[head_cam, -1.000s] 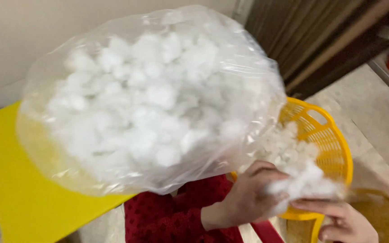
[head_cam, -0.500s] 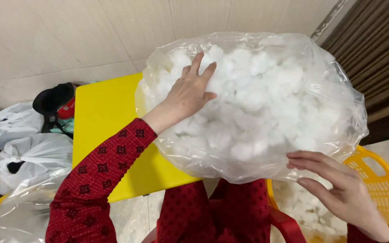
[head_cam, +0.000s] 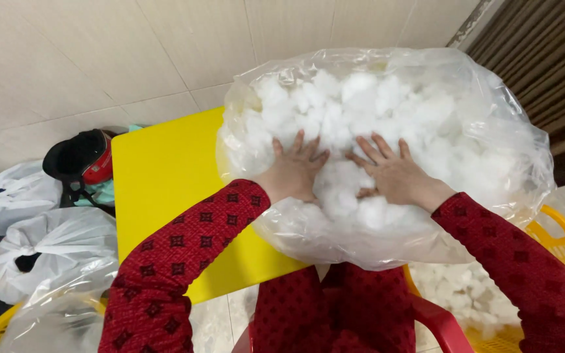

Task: The person repeatedly takes handfuls of white cotton from a large plastic bag and places them into a yellow basket. The person uses both hands to fluff and transfer the cotton throughout the clip.

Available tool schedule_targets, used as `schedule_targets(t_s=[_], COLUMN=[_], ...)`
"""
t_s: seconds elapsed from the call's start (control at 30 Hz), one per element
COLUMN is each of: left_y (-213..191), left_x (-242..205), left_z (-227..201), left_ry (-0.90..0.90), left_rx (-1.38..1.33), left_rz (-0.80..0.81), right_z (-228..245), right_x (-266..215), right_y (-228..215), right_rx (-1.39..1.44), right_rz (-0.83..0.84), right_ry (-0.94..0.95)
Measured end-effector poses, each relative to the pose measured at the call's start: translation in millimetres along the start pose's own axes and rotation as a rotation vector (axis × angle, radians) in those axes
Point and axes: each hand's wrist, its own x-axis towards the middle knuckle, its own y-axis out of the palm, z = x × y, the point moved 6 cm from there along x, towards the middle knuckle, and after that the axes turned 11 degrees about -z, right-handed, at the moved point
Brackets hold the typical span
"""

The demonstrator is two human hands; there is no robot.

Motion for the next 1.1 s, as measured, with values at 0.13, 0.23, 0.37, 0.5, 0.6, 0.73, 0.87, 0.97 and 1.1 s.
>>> schedule_targets(t_s=[0.13, 0.23, 0.37, 0.5, 0.6, 0.73, 0.87, 0.97, 1.1], left_y=[55.1, 72.5, 52.2, 6.8, -21.8, -50.2, -64.2, -72.0, -79.8], left_x=[35.7, 47.5, 42.3, 13.5, -2.4, -13.6, -12.3, -7.3, 11.1], left_z=[12.6, 9.4, 8.1, -3.4, -6.2, -0.3, 4.4, 9.6, 8.9], left_ry=[-0.025, -0.044, -0.070, -0.033, -0.006, 0.023, 0.140, 0.185, 0.194], left_rx=[-0.133, -0.217, -0.172, -0.092, -0.082, -0.162, -0.254, -0.332, -0.277], left_rz=[0.159, 0.232, 0.256, 0.100, 0.037, 0.055, -0.002, -0.100, -0.191], right_z=[-26.3, -30.3, -29.5, -9.6, -1.7, 5.6, 14.4, 14.0, -14.5], right_x=[26.7, 33.0, 28.1, 2.9, -10.2, -19.5, -24.0, -25.5, -23.6], right_y=[64.2, 70.5, 26.3, -54.6, -96.5, -126.7, -132.5, -126.0, -116.3], right_rx=[-0.010, 0.005, 0.151, 0.291, 0.216, 0.054, 0.040, 0.085, 0.305], right_rz=[0.263, 0.274, 0.250, 0.002, -0.022, 0.031, -0.070, -0.086, -0.075], right_ry=[-0.036, -0.038, 0.051, -0.008, 0.067, 0.162, 0.115, 0.066, 0.175])
